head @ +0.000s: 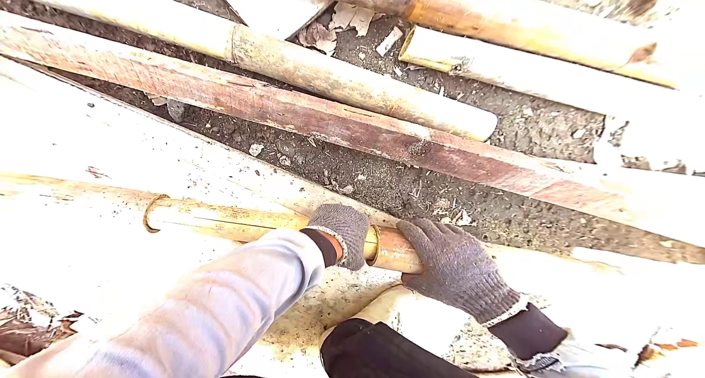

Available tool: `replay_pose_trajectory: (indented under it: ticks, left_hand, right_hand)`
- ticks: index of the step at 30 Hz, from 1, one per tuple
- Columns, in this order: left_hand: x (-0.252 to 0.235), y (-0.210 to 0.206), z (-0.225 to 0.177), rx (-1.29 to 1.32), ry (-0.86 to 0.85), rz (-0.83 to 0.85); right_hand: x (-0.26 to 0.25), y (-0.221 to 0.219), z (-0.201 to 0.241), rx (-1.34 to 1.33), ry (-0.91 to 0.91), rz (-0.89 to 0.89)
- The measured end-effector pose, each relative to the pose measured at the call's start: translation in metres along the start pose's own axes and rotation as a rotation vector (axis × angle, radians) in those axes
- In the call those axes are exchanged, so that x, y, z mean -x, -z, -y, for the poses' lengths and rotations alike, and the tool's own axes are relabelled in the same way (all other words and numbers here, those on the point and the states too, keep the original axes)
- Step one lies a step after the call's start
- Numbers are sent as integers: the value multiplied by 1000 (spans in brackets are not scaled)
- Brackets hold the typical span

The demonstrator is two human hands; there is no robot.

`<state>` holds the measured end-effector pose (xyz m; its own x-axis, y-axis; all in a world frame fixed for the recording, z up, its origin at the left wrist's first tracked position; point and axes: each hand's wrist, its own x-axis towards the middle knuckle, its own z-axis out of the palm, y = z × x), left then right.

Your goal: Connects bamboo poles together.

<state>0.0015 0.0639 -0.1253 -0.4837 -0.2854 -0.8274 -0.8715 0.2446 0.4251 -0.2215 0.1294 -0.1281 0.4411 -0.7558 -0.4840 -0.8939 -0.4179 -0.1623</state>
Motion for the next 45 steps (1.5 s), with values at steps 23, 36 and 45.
replay_pose_trajectory:
  ticks: [23, 36, 45]
  left_hand:
    - [54, 9, -29, 71, -30, 227]
    - [62, -15, -36, 50, 42, 202]
    - [99, -4, 52, -69, -61, 309]
  right_hand:
    - [57, 28, 35, 25, 57, -213]
    - [64, 16, 52, 60, 102, -264]
    - [63, 7, 49, 74, 101, -264]
